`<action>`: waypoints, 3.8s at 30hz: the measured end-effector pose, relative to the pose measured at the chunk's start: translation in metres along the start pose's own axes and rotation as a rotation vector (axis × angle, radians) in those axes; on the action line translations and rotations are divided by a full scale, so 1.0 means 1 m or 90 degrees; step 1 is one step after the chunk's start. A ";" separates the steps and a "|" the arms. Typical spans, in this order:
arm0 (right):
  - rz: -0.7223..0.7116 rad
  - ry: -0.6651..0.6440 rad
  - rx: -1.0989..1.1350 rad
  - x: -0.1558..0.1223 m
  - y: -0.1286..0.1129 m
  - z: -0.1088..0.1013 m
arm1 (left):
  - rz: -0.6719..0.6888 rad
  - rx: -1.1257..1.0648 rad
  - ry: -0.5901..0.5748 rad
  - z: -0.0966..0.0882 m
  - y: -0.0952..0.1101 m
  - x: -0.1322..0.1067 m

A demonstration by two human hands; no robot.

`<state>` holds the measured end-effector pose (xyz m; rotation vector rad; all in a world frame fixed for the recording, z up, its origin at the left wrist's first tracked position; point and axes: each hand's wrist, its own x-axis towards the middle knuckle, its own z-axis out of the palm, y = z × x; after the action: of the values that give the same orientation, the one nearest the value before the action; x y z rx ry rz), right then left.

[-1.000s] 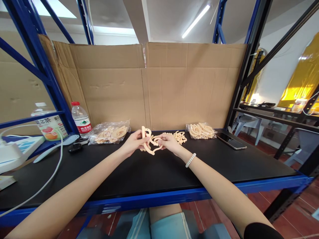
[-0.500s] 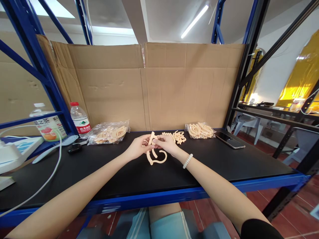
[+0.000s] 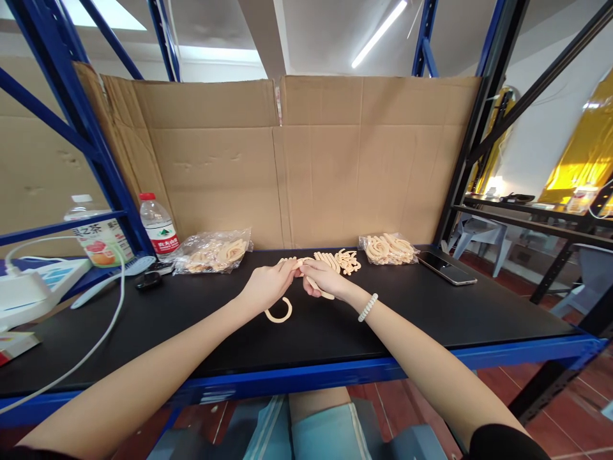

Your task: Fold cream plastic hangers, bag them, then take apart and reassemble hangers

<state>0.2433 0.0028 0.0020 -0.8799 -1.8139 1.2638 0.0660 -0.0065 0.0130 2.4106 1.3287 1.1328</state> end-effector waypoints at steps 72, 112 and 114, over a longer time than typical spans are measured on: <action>-0.358 0.140 -0.866 0.000 0.011 -0.009 | 0.221 0.159 0.036 -0.016 -0.016 0.013; -0.293 0.172 -0.609 0.021 0.025 -0.035 | 0.206 0.197 -0.308 -0.042 -0.074 0.027; -0.287 0.149 -0.634 0.032 0.026 -0.033 | 0.206 0.202 -0.305 -0.040 -0.075 0.027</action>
<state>0.2592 0.0518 -0.0091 -0.9644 -2.2547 -0.0876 -0.0021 0.0506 0.0205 2.9479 1.0465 0.3554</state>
